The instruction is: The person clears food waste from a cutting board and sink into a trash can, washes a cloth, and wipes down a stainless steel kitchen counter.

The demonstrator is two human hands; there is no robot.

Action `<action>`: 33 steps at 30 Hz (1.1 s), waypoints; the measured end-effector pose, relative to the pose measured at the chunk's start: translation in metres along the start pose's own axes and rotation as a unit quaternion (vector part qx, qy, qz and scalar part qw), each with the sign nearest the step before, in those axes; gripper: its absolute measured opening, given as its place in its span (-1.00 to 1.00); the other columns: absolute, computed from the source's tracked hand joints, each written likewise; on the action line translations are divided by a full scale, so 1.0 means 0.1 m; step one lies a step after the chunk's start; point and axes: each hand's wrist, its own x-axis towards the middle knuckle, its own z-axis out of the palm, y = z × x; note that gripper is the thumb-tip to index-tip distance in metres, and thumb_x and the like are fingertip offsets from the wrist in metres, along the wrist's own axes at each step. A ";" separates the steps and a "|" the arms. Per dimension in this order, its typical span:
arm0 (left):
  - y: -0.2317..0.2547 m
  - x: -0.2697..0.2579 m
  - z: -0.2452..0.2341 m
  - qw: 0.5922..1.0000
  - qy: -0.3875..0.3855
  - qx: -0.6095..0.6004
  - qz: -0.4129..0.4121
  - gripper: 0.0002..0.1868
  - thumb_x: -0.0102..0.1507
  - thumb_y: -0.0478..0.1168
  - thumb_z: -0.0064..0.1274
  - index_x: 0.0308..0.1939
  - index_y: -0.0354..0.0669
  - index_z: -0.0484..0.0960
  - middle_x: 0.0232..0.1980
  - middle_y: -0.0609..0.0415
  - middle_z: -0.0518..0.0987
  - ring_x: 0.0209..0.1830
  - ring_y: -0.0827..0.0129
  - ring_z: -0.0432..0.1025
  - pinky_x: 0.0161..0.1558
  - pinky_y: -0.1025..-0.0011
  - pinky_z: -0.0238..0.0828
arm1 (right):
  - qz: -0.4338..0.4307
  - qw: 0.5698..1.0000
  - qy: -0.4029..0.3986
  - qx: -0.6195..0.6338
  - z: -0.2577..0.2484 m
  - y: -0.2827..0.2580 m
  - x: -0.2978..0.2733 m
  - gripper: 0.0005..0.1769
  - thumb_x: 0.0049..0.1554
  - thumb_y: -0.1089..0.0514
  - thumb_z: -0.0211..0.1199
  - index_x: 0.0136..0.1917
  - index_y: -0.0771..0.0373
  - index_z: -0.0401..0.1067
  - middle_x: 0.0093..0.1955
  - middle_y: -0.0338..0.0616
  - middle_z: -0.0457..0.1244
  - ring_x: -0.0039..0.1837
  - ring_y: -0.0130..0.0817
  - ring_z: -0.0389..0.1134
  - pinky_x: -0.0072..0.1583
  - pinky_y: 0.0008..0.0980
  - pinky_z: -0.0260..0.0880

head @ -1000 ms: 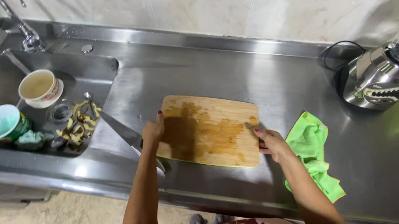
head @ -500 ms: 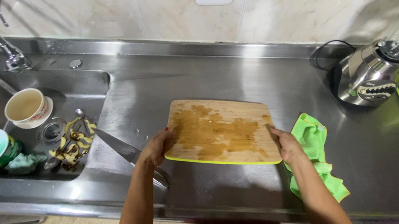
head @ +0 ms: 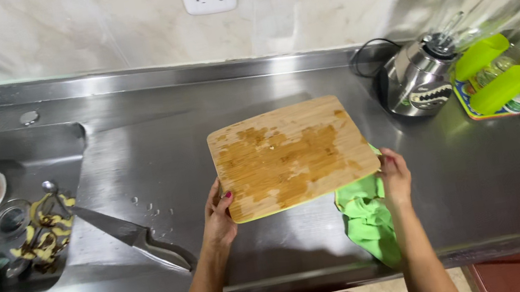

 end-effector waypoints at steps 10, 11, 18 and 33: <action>-0.42 0.08 0.11 1.000 -0.002 -0.003 -0.028 -0.37 0.23 -0.42 0.06 0.42 -0.12 0.42 0.32 -0.01 0.54 0.28 0.11 0.45 0.18 0.01 0.48 | -0.110 0.714 -0.175 -0.669 -1.08 -0.26 -0.79 -0.55 0.07 0.07 0.34 0.23 -0.29 0.48 0.48 -0.37 0.27 -0.06 -0.39 0.53 -0.17 -0.43 0.63; -0.43 0.05 0.17 0.998 0.031 0.005 -0.054 -0.35 0.25 -0.46 0.02 0.45 -0.10 0.40 0.33 0.02 0.52 0.31 0.13 0.43 0.23 0.05 0.45 | -0.085 0.694 -0.105 -0.707 -1.47 -0.07 -0.62 -0.53 0.03 0.00 0.32 0.23 -0.34 0.51 0.34 -0.35 0.34 0.03 -0.30 0.49 -0.08 -0.30 0.57; -0.85 0.11 0.20 0.997 -0.009 0.032 -0.072 -0.22 0.13 -0.42 0.10 0.48 -0.21 0.36 0.33 -0.08 0.53 0.22 0.10 0.46 0.20 0.09 0.42 | -0.277 0.679 0.084 -0.675 -2.55 -0.28 -0.22 -0.63 0.07 0.07 0.41 0.16 0.12 0.64 0.05 0.00 0.43 0.08 -0.06 0.44 0.15 -0.14 0.40; -1.83 0.23 0.17 0.924 -0.046 0.377 -0.049 -0.63 0.27 -0.14 0.20 0.18 0.14 0.68 -0.05 0.09 0.49 -0.16 0.44 0.49 -0.10 0.49 0.47 | -0.388 0.823 -0.057 -0.411 -0.40 -1.07 -0.70 -0.63 0.23 0.14 0.31 0.26 0.32 0.48 0.27 0.15 0.30 0.33 0.01 0.30 0.42 -0.12 0.23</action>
